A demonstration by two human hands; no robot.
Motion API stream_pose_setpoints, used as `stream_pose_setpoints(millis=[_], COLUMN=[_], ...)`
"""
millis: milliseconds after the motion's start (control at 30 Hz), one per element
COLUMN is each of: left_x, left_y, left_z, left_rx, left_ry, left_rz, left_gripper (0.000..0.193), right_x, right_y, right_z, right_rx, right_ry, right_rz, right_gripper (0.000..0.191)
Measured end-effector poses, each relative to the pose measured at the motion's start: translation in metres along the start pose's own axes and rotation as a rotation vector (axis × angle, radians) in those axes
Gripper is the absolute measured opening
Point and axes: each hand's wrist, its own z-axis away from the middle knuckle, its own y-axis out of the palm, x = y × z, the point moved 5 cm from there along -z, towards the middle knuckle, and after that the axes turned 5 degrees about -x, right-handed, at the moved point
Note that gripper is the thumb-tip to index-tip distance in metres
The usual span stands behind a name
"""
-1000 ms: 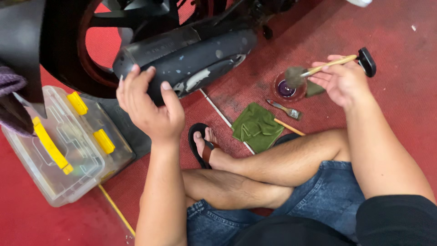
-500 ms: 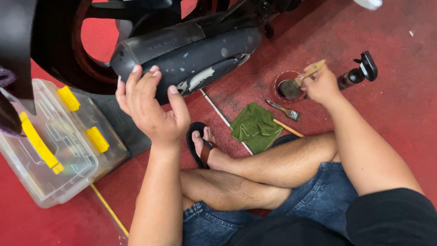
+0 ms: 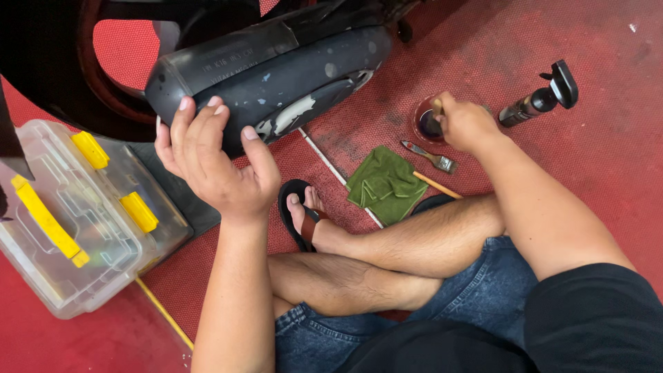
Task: The person sits on the floor and uses a paintbrush to apply black paint to the rear fender of a scooter. They repeatedly dip the brush into a small container of paint and wipe the area with a green cloth.
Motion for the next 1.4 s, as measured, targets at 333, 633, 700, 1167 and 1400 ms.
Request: stream_pose_setpoints(millis=[333,633,700,1167,1400], left_x=[0.002,0.001,0.001,0.010,0.030], left_y=[0.001,0.000,-0.001,-0.015,-0.032], left_z=[0.002,-0.001,-0.002,-0.014,-0.010], left_rx=[-0.002,0.000,0.007,-0.120,-0.212], left_ry=[0.008,0.016,0.013,-0.027,-0.211], left_rz=[-0.012,0.007,0.012,0.165,0.466], left_gripper=[0.031,0.032,0.032,0.028,0.026], right_x=[-0.002,-0.021,-0.024,0.176,0.297], right_y=[-0.004,0.007,-0.002,-0.201,-0.170], right_z=[0.002,-0.001,-0.001,-0.055,-0.047], right_rx=[-0.041,-0.058,-0.181,-0.345,-0.388], right_ry=[0.028,0.062,0.096,-0.552,-0.846], right_rz=[-0.024,-0.022,-0.103,-1.159,-0.858], right_gripper=[0.021,0.025,0.019,0.015,0.020])
